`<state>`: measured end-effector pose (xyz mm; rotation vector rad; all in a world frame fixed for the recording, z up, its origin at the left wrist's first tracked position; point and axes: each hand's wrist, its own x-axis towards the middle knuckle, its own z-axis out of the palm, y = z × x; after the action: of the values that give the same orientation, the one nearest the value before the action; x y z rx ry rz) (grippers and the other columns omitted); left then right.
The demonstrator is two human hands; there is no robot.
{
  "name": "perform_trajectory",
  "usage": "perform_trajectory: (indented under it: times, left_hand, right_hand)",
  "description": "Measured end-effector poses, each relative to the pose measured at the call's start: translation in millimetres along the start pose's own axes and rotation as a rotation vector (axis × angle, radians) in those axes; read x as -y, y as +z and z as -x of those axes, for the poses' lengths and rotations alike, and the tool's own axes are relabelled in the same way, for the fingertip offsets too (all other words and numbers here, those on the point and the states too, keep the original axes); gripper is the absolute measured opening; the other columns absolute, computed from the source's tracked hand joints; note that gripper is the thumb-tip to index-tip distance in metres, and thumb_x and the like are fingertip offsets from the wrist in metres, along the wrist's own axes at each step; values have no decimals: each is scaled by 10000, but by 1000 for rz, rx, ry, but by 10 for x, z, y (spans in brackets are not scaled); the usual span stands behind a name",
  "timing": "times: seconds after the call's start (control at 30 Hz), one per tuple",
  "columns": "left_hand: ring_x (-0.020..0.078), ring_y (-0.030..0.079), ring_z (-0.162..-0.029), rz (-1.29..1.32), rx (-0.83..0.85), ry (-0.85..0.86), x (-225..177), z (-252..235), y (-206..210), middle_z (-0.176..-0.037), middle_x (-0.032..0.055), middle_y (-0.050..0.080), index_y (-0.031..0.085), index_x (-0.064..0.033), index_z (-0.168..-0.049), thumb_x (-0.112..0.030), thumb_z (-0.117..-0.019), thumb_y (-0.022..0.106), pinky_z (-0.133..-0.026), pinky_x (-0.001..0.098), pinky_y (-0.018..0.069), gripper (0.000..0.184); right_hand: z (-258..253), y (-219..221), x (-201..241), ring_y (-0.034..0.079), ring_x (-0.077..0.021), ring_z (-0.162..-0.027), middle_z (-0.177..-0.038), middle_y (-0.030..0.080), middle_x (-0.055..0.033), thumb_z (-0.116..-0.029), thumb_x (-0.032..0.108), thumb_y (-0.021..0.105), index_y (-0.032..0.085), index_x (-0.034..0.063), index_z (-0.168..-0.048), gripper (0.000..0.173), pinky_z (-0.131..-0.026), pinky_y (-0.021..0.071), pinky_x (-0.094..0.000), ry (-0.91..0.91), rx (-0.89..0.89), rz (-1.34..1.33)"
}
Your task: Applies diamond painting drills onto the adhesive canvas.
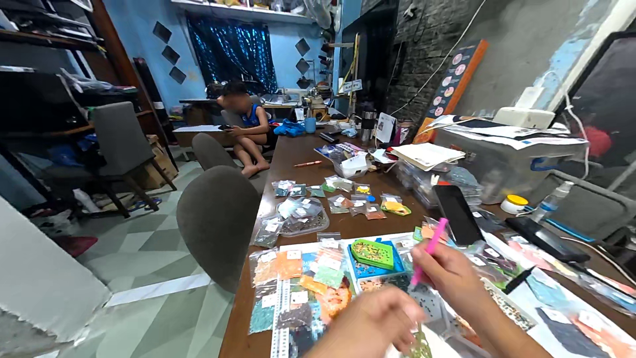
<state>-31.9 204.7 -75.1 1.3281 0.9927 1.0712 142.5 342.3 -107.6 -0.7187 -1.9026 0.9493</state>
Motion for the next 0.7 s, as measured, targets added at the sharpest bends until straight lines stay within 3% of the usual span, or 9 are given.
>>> perform_trajectory:
  times: [0.1, 0.2, 0.53, 0.7]
  left_hand:
    - [48, 621, -749, -21, -70, -254, 123, -363, -336, -902, -9, 597, 602, -3, -1106, -127, -1088, 432, -729, 227, 554, 212]
    - [57, 621, -733, 19, -98, -337, 264, -512, -409, -884, -5, 600, 604, 1, -1102, -103, -1089, 426, -711, 226, 550, 206]
    - [42, 619, -791, -121, -53, -340, 488, -593, -380, -1059, 36, 645, 631, 0, -1219, -56, -1051, 441, -726, 220, 529, 260]
    - [21, 608, -766, -123, -35, -345, 491, -584, -392, -1035, 21, 653, 643, -1, -1191, -32, -1034, 445, -697, 199, 519, 255]
  right_hand:
    - [-185, 40, -133, 524, 0, -537, -675, 595, 74, -1047, 198, 486, 629, 107, -847, 262, -513, 443, -167, 288, 18, -105]
    - [-167, 82, -243, 507, 9, -499, -648, 584, 85, -1056, 208, 474, 607, 127, -854, 255, -476, 423, -152, 337, 26, -191]
    - [-129, 127, -244, 537, -5, -500, -643, 606, 71, -1058, 218, 497, 612, 121, -888, 227, -469, 441, -157, 377, 48, -268]
    - [-116, 144, -253, 550, -12, -502, -631, 605, 69, -1058, 229, 498, 602, 132, -881, 226, -470, 451, -160, 359, 68, -270]
